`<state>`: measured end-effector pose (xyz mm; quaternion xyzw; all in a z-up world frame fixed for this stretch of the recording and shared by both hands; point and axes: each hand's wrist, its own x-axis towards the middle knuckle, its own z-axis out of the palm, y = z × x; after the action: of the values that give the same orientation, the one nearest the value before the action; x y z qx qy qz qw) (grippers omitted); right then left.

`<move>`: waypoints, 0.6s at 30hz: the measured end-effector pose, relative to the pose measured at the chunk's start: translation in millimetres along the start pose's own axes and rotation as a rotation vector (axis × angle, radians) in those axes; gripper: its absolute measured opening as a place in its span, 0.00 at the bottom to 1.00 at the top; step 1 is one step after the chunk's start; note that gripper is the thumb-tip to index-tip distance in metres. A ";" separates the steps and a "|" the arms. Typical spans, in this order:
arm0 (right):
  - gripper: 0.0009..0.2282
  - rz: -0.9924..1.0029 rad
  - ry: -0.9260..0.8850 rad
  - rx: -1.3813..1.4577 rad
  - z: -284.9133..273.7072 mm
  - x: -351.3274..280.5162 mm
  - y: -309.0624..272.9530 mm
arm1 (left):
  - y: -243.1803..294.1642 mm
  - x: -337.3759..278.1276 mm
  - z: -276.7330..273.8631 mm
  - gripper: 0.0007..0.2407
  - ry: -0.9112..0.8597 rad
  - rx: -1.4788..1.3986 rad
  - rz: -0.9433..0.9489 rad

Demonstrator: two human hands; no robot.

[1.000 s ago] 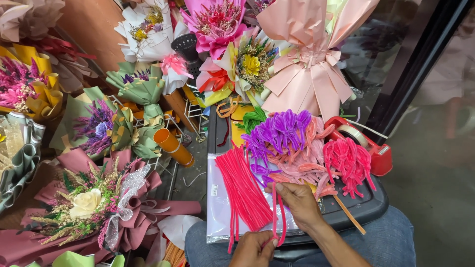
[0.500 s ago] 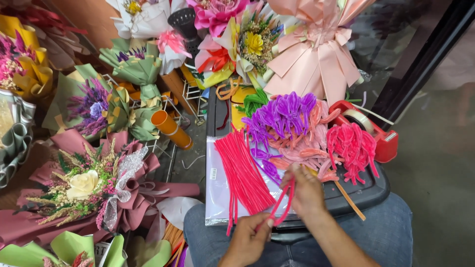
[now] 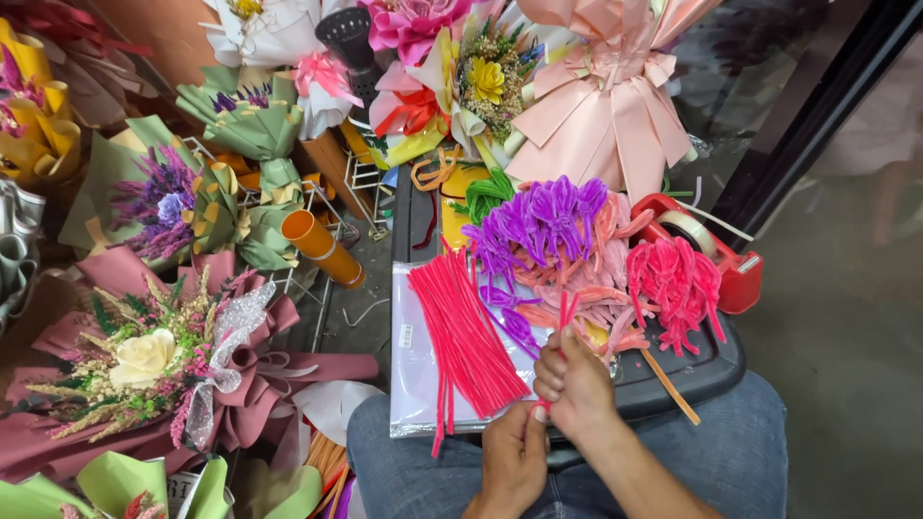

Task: The person is bundling pink plastic floral sticks together using a small pink tie to prepare components for bouquets.

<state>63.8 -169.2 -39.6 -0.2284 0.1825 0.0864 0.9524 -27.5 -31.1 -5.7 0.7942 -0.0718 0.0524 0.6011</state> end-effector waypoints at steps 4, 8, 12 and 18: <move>0.11 0.187 -0.201 0.166 2.3 -7.1 -11.6 | 18.7 1.5 -12.9 0.07 -0.136 0.128 0.215; 0.14 0.129 -0.254 0.088 8.7 -17.5 -0.9 | 5.1 6.8 -29.0 0.11 -0.325 -0.018 -0.016; 0.16 0.023 -0.272 -0.035 14.1 -30.7 4.3 | -15.0 5.5 -24.6 0.09 -0.357 -0.171 -0.294; 0.12 0.117 -0.249 0.098 5.1 -21.8 -6.7 | -3.4 -1.2 -22.3 0.09 -0.309 -0.245 -0.217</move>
<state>47.0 -174.4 -24.2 -0.1581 0.0799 0.1603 0.9710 -28.1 -8.6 -3.0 0.7171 -0.0830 -0.1442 0.6768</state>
